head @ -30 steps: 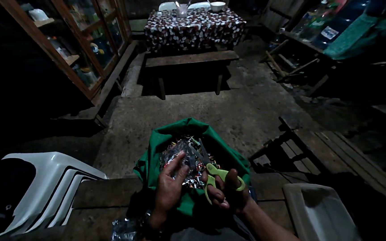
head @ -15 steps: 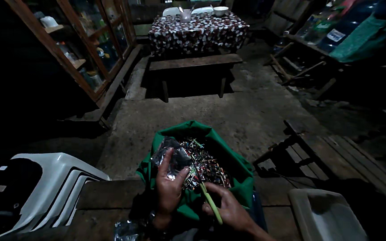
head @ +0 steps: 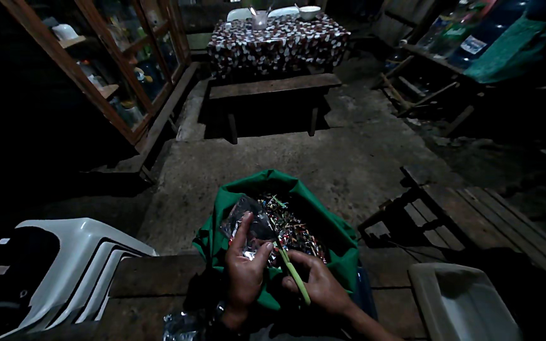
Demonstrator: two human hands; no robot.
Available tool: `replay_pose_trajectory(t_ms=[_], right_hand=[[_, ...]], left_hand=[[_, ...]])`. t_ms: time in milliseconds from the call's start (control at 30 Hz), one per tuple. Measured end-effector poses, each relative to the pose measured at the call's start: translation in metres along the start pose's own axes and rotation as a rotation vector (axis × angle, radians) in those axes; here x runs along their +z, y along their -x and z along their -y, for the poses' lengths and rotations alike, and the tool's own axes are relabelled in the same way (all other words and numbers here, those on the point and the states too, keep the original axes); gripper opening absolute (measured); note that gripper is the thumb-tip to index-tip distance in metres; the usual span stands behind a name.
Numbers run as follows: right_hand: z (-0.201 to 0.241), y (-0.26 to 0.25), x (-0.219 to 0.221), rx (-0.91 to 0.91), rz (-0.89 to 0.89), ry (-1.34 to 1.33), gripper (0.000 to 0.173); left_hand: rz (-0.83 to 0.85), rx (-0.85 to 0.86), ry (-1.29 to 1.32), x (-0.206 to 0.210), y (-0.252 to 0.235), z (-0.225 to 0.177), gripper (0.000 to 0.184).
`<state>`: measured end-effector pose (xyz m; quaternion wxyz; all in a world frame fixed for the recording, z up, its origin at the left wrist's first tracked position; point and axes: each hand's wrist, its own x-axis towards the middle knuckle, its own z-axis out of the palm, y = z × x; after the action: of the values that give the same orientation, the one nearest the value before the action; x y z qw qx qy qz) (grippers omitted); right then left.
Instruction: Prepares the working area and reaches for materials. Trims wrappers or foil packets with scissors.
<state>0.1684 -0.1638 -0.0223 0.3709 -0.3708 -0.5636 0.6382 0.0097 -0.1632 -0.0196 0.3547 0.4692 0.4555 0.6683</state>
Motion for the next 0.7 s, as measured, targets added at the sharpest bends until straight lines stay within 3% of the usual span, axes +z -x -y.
replay_pose_trajectory(t_ms=[700], right_hand=[[-0.002, -0.007, 0.0, -0.029, -0.014, -0.102, 0.035]], left_hand=[[0.063, -0.024, 0.038, -0.004, 0.004, 0.002, 0.059]])
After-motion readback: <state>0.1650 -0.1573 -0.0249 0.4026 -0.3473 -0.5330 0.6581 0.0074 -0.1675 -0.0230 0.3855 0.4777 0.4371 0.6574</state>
